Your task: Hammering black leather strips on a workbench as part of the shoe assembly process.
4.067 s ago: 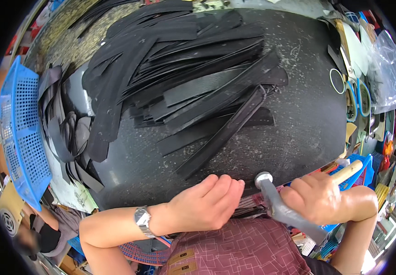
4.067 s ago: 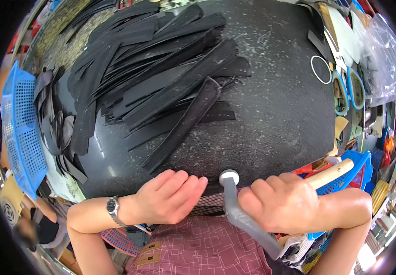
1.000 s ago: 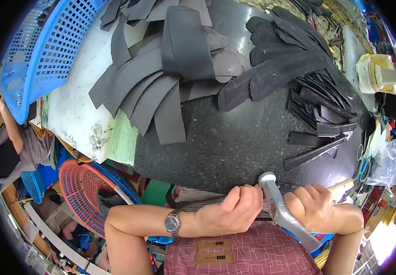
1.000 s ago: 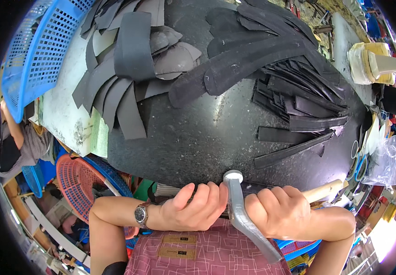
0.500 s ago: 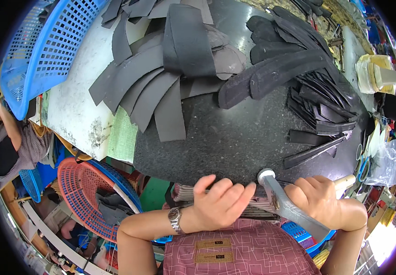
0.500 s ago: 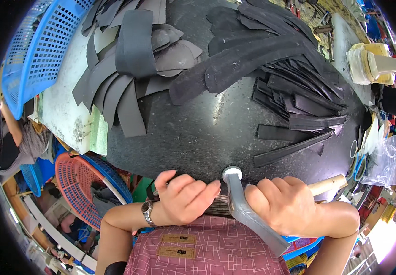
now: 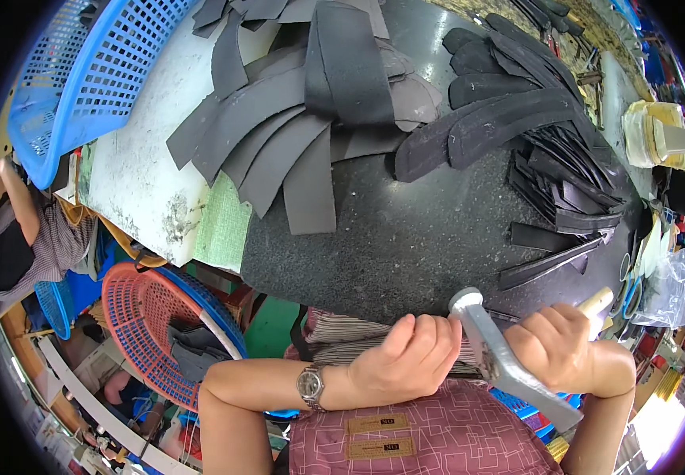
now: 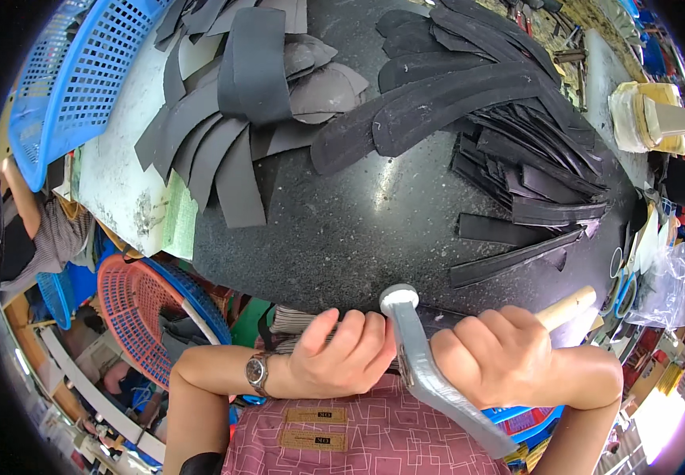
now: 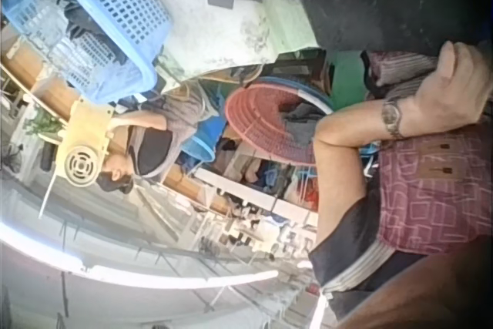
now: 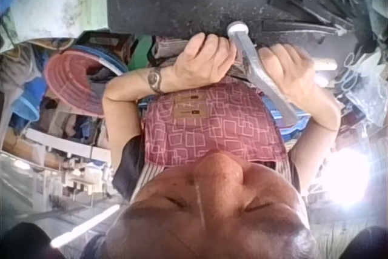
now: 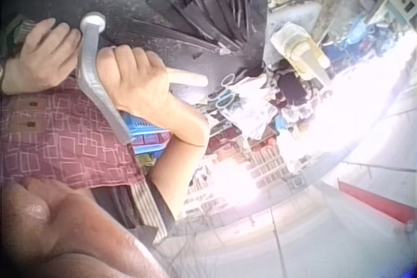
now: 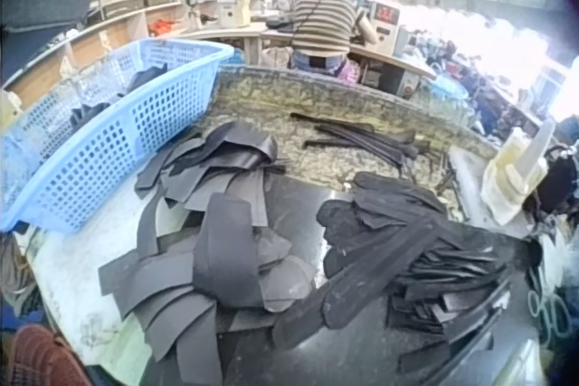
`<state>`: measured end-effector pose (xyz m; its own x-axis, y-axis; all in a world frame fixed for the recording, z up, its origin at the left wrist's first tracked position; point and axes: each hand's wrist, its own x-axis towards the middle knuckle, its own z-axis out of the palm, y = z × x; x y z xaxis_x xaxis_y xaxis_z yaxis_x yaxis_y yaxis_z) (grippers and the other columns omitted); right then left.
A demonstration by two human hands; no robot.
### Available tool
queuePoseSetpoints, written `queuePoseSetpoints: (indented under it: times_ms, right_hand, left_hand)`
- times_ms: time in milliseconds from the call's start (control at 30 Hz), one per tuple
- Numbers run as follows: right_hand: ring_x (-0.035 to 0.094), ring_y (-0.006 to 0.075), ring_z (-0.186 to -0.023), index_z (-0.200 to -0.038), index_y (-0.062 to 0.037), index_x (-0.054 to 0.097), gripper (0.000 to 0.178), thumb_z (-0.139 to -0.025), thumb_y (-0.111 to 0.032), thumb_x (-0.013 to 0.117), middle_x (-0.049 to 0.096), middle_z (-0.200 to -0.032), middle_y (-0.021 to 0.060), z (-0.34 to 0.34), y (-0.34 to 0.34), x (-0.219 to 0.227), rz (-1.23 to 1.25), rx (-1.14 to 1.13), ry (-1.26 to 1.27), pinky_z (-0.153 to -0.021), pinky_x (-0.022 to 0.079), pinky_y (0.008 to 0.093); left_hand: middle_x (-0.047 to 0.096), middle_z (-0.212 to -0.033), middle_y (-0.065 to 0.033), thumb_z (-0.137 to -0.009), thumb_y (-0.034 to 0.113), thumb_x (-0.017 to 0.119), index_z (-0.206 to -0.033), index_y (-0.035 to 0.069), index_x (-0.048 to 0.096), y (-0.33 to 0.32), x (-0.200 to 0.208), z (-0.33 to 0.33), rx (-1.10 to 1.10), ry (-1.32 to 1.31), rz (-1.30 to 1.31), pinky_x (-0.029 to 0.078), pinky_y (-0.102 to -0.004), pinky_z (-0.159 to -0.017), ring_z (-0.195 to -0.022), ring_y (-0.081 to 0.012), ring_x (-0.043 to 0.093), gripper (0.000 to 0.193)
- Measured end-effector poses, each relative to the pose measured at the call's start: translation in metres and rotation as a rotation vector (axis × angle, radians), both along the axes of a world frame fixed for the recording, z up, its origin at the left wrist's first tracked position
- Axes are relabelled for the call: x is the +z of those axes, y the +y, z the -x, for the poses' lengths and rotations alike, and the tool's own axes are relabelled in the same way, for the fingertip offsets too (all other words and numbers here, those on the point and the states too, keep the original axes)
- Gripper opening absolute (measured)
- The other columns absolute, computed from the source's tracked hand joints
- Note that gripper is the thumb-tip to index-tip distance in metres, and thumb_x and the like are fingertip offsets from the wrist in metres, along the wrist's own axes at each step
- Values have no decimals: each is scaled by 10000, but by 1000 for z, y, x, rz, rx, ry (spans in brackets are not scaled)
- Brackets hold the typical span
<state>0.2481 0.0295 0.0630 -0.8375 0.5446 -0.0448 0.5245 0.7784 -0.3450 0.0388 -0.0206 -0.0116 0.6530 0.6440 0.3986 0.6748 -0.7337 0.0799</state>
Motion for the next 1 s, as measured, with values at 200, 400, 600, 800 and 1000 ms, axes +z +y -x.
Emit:
queuePoseSetpoints:
  times_ms: [200,400,600,800,1000]
  right_hand:
    - [450,120,-467,-839,-37,521,283,-617,-204,573,389,-621,4,-2,-14,-5,5,4,-97,-405,341,264]
    - [458,120,-471,-846,-43,524,282,-623,-203,585,397,-628,-1,0,-7,-1,76,-62,-86,-409,355,277]
    - [444,105,-465,-809,-67,523,281,-591,-236,572,370,-613,-21,4,-5,7,7,35,-88,-405,326,252]
    - [444,99,-471,-800,-66,521,282,-582,-237,576,387,-613,-15,4,-7,6,-33,73,-119,-401,315,245]
    - [456,105,-469,-829,-51,517,268,-602,-175,586,399,-611,-15,1,-3,-3,100,-7,-12,-396,327,255]
  left_hand:
    - [528,-800,54,-698,201,653,-844,160,690,-11,-21,7,155,-403,142,302,-388,-909,-775,-123,490,157]
    - [536,-781,37,-732,173,584,-793,130,669,-7,-16,3,81,-302,-79,323,-353,-873,-756,-103,513,113]
    - [516,-742,44,-740,178,555,-801,132,690,-9,-9,0,12,-33,-237,333,-349,-845,-728,-100,500,155]
    - [448,-662,30,-739,153,528,-916,47,704,-8,-2,13,-172,126,-207,367,-277,-689,-632,-103,447,271]
    - [317,-590,54,-720,128,513,-1028,-41,673,-11,-3,7,-300,19,85,262,-235,-506,-530,-84,340,386]
